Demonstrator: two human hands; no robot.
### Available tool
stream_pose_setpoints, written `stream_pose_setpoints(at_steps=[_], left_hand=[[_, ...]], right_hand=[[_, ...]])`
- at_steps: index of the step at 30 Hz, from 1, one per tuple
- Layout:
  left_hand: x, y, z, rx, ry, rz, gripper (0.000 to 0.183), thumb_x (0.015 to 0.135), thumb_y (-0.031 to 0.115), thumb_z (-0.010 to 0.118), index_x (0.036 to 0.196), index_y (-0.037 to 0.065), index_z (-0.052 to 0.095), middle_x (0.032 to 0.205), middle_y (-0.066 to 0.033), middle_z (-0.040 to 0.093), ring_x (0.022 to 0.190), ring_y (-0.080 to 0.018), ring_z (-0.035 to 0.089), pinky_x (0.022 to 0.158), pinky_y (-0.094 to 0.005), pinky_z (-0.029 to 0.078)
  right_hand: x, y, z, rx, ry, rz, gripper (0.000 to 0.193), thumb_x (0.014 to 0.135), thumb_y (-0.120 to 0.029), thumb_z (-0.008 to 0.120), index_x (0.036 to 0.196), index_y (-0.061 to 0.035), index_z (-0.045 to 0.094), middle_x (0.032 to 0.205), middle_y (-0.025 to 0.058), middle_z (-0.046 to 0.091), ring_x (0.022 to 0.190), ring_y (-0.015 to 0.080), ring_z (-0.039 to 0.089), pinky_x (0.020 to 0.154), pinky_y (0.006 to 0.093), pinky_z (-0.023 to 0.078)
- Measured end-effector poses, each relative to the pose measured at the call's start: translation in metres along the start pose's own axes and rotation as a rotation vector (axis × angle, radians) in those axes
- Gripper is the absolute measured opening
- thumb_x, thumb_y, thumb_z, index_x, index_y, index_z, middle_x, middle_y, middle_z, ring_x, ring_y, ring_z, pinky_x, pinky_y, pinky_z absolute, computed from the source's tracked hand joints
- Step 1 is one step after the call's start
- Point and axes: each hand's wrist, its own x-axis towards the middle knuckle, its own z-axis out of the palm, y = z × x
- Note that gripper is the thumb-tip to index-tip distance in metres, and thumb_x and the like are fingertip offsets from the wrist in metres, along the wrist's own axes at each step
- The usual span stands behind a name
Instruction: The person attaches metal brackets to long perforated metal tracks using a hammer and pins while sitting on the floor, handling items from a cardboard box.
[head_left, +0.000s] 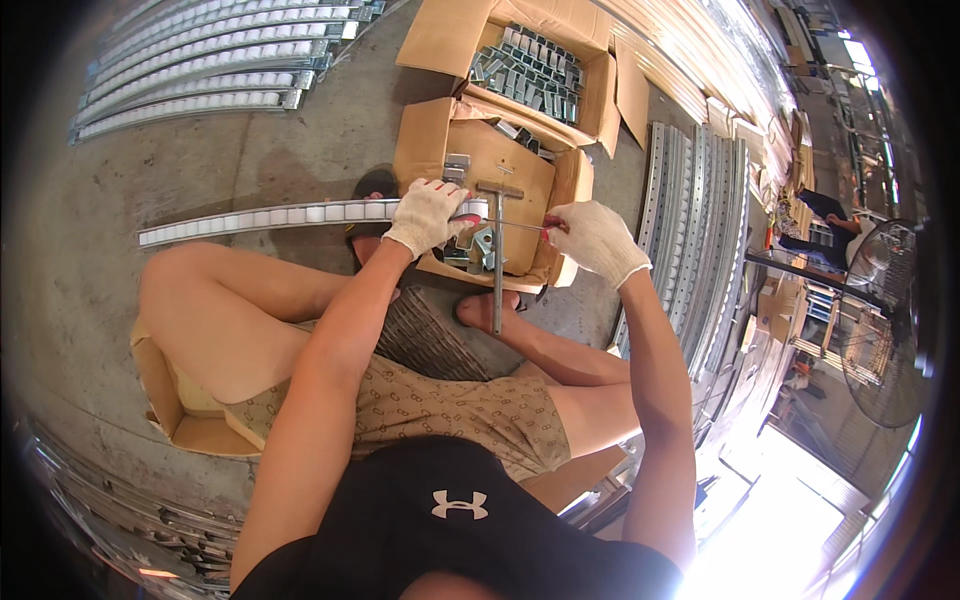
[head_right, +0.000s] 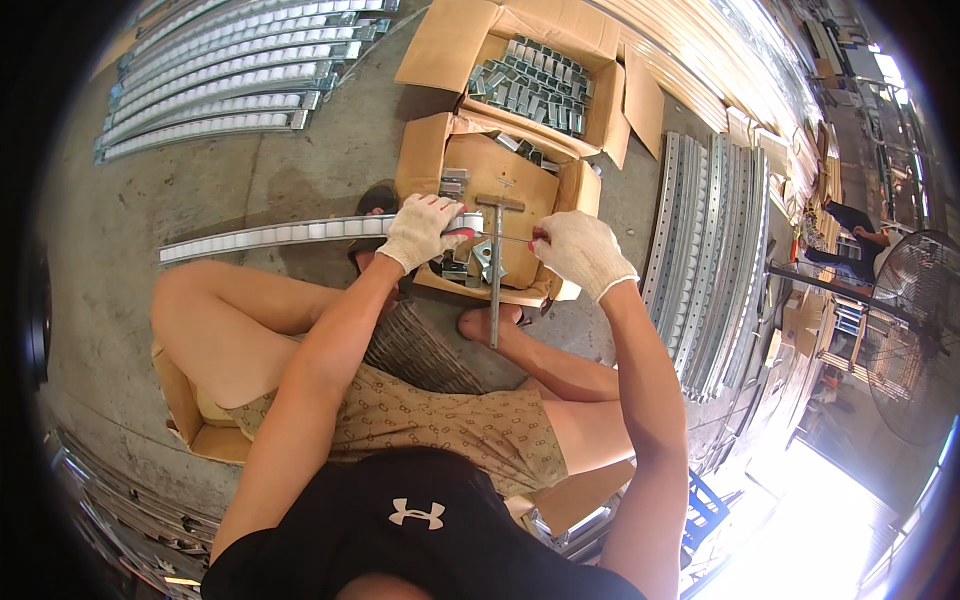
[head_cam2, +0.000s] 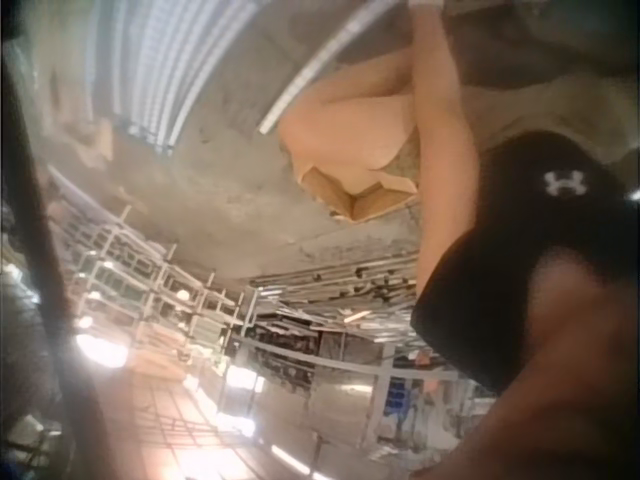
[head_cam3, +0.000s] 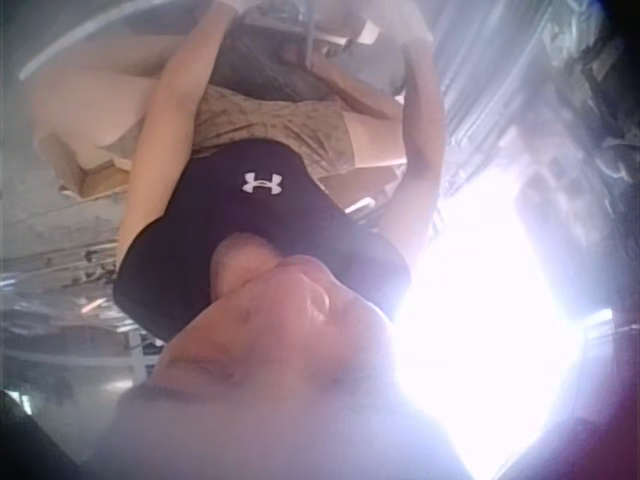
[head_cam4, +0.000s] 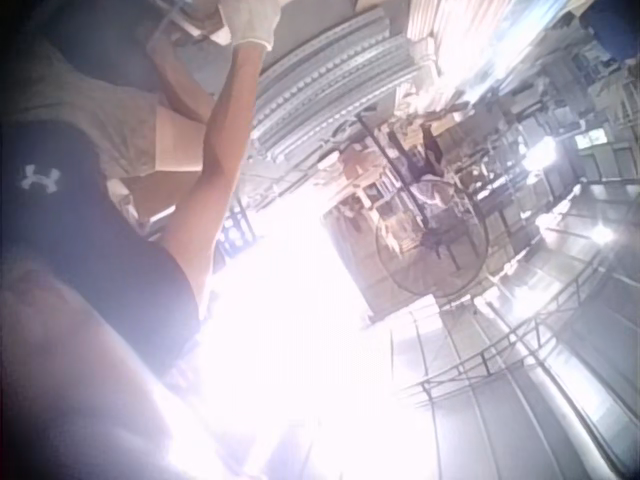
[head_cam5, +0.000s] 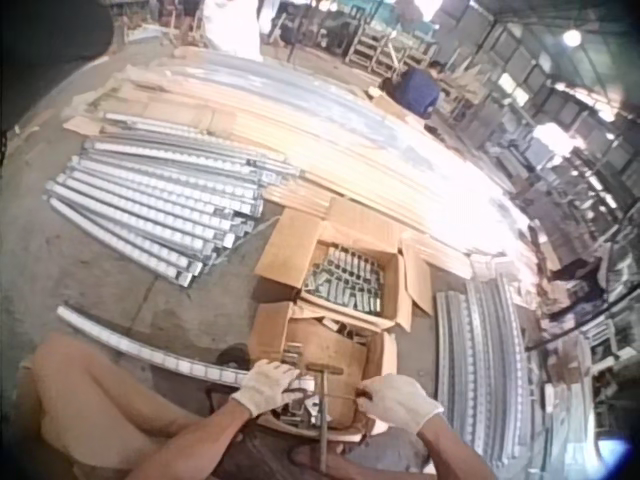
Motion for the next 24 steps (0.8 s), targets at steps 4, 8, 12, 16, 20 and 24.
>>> stream_pose_setpoints(at_steps=[4,8,12,16,20,24], left_hand=[[-0.001,0.003,0.005,0.066,0.015,0.011,0.055,0.090,0.052,0.071,0.125,0.011,0.066,0.114,-0.0065,0.069,0.108,-0.0248,0.065,0.093,-0.0415,0.047],[0.002,0.007,0.003,0.124,-0.025,-0.001,0.053,0.090,0.052,0.071,0.123,0.011,0.066,0.113,-0.0065,0.069,0.109,-0.0245,0.065,0.092,-0.0411,0.047],[0.003,0.008,0.005,0.190,-0.017,0.002,0.054,0.091,0.053,0.070,0.123,0.010,0.065,0.112,-0.0064,0.068,0.108,-0.0241,0.065,0.090,-0.0405,0.048],[0.007,0.009,0.006,0.213,-0.037,0.010,0.053,0.090,0.054,0.070,0.119,0.010,0.063,0.108,-0.0067,0.067,0.103,-0.0244,0.066,0.088,-0.0403,0.048],[0.004,0.010,0.007,0.243,-0.010,0.018,0.051,0.089,0.054,0.072,0.114,0.009,0.063,0.104,-0.0074,0.065,0.100,-0.0251,0.065,0.086,-0.0405,0.048],[0.007,0.014,0.010,0.234,0.036,0.051,0.051,0.088,0.052,0.074,0.111,0.008,0.062,0.102,-0.0086,0.064,0.097,-0.0262,0.064,0.084,-0.0408,0.048]], right_hand=[[0.008,-0.014,0.001,-0.175,0.089,-0.140,0.024,0.087,-0.021,0.063,0.094,-0.0045,0.078,0.090,0.0200,0.076,0.088,0.0388,0.074,0.081,0.0499,0.059],[0.035,-0.017,0.002,-0.333,0.091,-0.225,0.020,0.084,-0.015,0.062,0.090,-0.0007,0.076,0.087,0.0222,0.075,0.087,0.0395,0.075,0.077,0.0492,0.060],[0.048,-0.023,-0.011,-0.365,0.092,-0.298,0.020,0.082,-0.011,0.063,0.093,0.0003,0.076,0.087,0.0224,0.076,0.089,0.0393,0.076,0.077,0.0490,0.061],[0.052,-0.014,-0.009,-0.302,0.074,-0.237,0.020,0.081,-0.015,0.065,0.090,-0.0036,0.078,0.089,0.0212,0.075,0.087,0.0402,0.074,0.077,0.0504,0.060],[0.023,-0.024,0.018,-0.257,0.220,-0.280,0.016,0.081,-0.009,0.065,0.085,0.0009,0.076,0.080,0.0217,0.074,0.079,0.0397,0.076,0.069,0.0466,0.062],[-0.033,-0.048,0.059,-0.076,0.184,0.053,0.051,0.070,-0.034,0.087,0.103,-0.0019,0.065,0.092,0.0193,0.072,0.087,0.0353,0.076,0.073,0.0459,0.063]])
